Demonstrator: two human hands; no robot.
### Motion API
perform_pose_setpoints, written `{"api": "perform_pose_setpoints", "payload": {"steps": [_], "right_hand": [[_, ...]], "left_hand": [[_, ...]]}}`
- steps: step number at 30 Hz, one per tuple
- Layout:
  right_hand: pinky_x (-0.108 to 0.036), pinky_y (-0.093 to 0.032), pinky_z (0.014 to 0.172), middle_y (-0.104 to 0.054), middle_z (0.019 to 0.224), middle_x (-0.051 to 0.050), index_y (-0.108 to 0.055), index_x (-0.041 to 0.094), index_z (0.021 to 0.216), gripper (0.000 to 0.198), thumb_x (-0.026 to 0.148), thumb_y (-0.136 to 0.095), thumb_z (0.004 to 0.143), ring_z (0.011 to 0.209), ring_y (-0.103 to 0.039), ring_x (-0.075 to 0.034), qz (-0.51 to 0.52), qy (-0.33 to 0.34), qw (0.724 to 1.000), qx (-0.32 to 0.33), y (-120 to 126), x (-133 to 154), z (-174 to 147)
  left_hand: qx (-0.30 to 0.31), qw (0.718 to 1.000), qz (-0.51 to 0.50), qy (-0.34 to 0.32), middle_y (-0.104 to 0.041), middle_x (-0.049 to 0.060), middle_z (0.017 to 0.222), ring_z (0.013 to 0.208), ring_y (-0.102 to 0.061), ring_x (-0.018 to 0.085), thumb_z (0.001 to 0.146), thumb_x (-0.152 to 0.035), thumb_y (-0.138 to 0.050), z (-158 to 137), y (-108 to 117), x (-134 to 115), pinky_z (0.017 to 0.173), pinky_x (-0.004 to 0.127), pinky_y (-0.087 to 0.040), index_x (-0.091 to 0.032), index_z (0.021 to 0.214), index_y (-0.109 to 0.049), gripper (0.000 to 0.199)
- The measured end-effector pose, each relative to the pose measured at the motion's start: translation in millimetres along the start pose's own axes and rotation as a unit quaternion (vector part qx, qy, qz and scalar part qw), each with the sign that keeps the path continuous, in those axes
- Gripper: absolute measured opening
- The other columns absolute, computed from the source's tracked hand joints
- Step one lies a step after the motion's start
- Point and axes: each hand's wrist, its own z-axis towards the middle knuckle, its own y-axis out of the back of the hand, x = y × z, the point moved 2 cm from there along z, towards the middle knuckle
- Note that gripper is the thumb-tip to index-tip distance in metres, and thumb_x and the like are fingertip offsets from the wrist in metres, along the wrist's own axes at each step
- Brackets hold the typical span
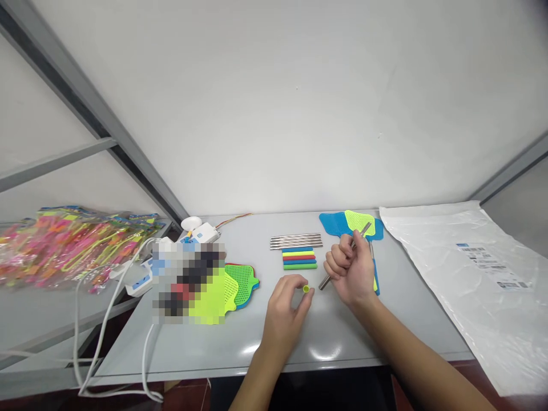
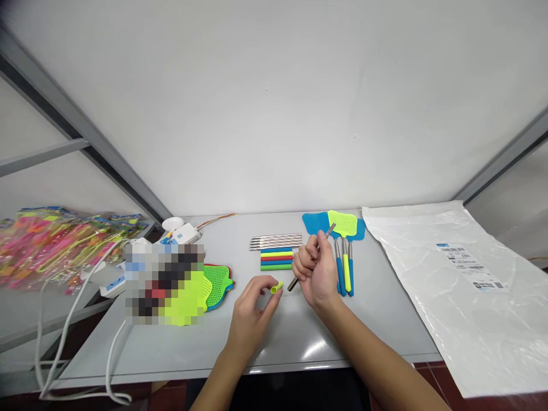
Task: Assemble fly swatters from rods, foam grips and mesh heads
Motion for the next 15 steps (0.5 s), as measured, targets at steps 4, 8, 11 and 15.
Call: {"api": "perform_pose_setpoints", "payload": {"steps": [4,8,11,15], "right_hand": [[-0.020,-0.017,0.035,-0.017,0.046,0.009,-0.029,0.022,0.058,0.048,0.053,-0.043,0.092,0.039,-0.010,-0.008,-0.012,0.037,0.998,0.049,-28,7,-7],[-0.020,-0.016,0.037,-0.019,0.045,0.009,-0.030,0.022,0.057,0.047,0.049,-0.045,0.092,0.039,-0.013,-0.007,-0.043,0.046,0.992,0.112,-47,4,-8],[-0.021,-0.016,0.038,-0.021,0.046,0.009,-0.031,0.022,0.057,0.046,0.047,-0.048,0.091,0.039,-0.016,-0.007,-0.074,0.030,0.988,0.133,-49,-2,-6],[-0.021,-0.017,0.039,-0.022,0.046,0.009,-0.031,0.021,0.056,0.047,0.048,-0.049,0.090,0.039,-0.017,-0.006,-0.094,0.015,0.986,0.138,-45,-7,-6]], "left_hand": [[0.004,0.999,0.018,-0.036,-0.064,0.005,0.094,0.090,-0.057,0.020,0.092,-0.021,-0.054,7,-1,-3,0.080,0.034,-0.047,-0.022,0.100,-0.060,0.010],[0.001,0.998,0.025,-0.052,-0.064,0.005,0.091,0.089,-0.057,0.020,0.091,-0.020,-0.057,11,0,-8,0.079,0.034,-0.047,-0.021,0.100,-0.061,0.010],[-0.012,0.999,0.017,-0.048,-0.064,0.005,0.090,0.088,-0.057,0.019,0.090,-0.018,-0.057,9,-1,-6,0.078,0.033,-0.047,-0.021,0.099,-0.061,0.010],[-0.021,0.999,0.019,-0.031,-0.062,0.004,0.086,0.083,-0.056,0.019,0.089,-0.019,-0.058,5,-3,-2,0.074,0.032,-0.046,-0.020,0.096,-0.060,0.007]]}}
